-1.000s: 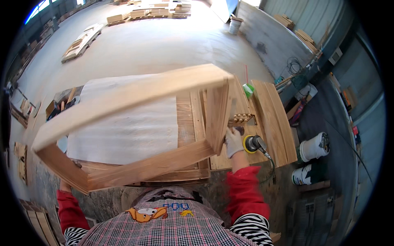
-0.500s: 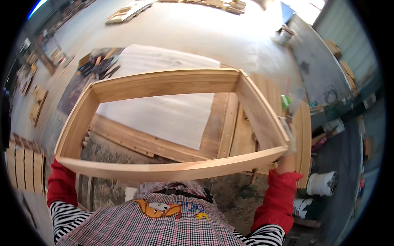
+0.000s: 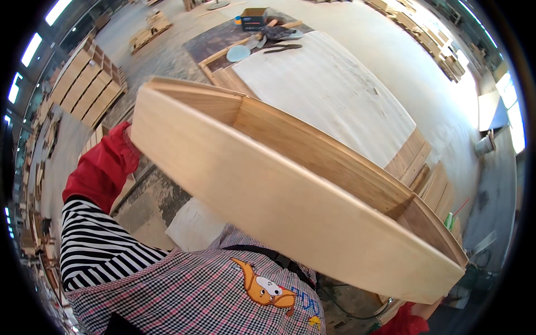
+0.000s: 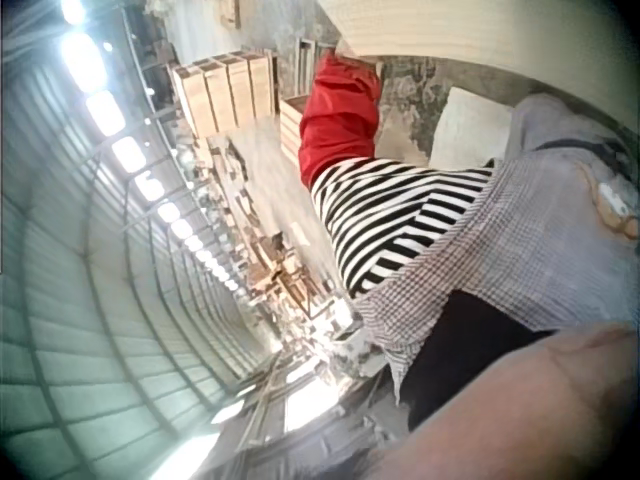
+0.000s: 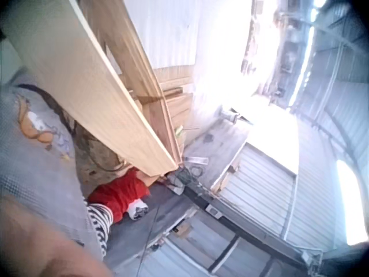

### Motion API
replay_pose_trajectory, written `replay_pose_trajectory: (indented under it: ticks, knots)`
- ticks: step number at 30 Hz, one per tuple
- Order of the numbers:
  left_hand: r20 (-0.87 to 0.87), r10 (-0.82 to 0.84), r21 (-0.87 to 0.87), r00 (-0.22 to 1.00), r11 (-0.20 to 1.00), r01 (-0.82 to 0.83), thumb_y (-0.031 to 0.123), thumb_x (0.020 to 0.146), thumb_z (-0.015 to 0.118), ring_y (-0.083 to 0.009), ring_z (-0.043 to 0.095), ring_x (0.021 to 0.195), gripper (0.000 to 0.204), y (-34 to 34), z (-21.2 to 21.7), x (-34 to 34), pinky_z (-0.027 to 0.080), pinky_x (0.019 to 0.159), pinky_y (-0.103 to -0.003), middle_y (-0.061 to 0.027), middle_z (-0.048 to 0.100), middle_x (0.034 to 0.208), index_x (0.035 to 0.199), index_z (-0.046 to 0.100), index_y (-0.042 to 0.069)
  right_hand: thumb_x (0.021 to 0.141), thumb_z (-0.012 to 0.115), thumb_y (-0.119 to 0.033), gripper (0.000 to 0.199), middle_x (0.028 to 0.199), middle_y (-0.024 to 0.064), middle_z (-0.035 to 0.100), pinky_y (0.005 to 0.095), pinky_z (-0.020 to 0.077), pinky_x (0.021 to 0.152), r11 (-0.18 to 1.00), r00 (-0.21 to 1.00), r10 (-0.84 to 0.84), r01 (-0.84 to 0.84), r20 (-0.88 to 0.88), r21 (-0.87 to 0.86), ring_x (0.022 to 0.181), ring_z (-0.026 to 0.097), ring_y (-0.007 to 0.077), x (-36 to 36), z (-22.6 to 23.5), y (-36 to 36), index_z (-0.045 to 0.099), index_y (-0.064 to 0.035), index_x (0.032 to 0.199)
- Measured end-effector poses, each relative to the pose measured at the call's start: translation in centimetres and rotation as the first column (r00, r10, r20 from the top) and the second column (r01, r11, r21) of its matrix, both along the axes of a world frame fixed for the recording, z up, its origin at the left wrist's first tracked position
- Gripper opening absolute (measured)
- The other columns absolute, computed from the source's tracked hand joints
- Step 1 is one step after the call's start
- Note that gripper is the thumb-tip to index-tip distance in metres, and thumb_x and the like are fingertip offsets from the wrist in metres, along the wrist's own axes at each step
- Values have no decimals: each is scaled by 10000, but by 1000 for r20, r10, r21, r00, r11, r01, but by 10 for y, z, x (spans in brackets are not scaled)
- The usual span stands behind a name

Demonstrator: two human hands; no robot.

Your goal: The person assembles a wooden furniture frame by hand, fitting pieces together and tapping them with a mallet. They then use a pneumatic nail gun to secure the joints of the wooden structure. Finally, the person flips the frame and uses a hand plane to smooth the edges of the wood.

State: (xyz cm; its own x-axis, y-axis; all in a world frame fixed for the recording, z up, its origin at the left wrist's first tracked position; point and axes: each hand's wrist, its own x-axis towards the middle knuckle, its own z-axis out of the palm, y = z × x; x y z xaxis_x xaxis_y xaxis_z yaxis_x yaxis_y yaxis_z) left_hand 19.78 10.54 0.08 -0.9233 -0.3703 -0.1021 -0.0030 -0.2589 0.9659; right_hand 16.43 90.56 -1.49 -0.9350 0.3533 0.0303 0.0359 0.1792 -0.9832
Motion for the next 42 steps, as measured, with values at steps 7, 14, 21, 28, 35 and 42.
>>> replay_pose_trajectory:
  ticks: [7, 14, 21, 28, 35, 42]
  knots:
    - [-114, -104, -90, 988, 991, 94, 387, 995, 425, -225, 528, 1163, 512, 24, 43, -33, 415, 985, -340, -134, 529, 1311, 1372, 463, 42, 919, 587, -400, 331, 866, 54, 573, 307, 489, 594, 975, 997, 9, 9, 77, -223, 687, 565, 172, -96, -30, -19, 560, -84, 1015]
    - [-192, -205, -88, 960, 978, 191, 374, 997, 433, -216, 507, 1197, 515, 41, 57, -93, 395, 1018, -332, -130, 509, 1344, 1386, 449, 37, 901, 603, -452, 336, 745, 14, 525, 287, 438, 503, 908, 986, -91, 141, 143, -394, 572, 501, 142, -166, -69, -18, 554, -122, 947]
    - [-156, -181, -111, 971, 980, 165, 360, 998, 440, -206, 487, 1231, 520, 12, 57, -122, 374, 1051, -323, -126, 489, 1377, 1401, 436, 31, 884, 619, -503, 351, 624, -26, 477, 268, 387, 411, 849, 924, -275, 364, 266, -384, 456, 438, 111, -105, -117, -3, 548, -159, 878]
    - [127, -255, -455, 959, 844, 285, 333, 1004, 445, -177, 502, 1202, 499, 10, 69, -148, 367, 1037, -285, -109, 510, 1356, 1386, 450, 12, 906, 628, -361, 261, 642, 3, 479, 250, 253, 355, 850, 761, 41, 314, 648, -422, 410, 384, 108, 19, -154, -79, 604, -164, 1075]
    - [175, -144, -746, 974, 626, 226, 336, 963, 542, -144, 521, 1141, 498, 25, 70, -141, 384, 1004, -273, -75, 547, 1275, 1330, 485, 4, 927, 596, -397, 320, 623, -34, 456, 233, 237, 357, 712, 734, 170, 369, 657, -597, 392, 336, 75, -32, -169, -73, 581, -145, 1124]
    - [235, -221, -676, 947, 662, 322, 326, 967, 536, -133, 525, 1121, 485, 24, 71, -139, 400, 983, -276, -65, 547, 1255, 1327, 481, 6, 931, 581, -395, 274, 633, -34, 503, 233, 237, 347, 668, 765, 169, 375, 621, -643, 395, 348, 76, -106, -186, -72, 604, -133, 1010]
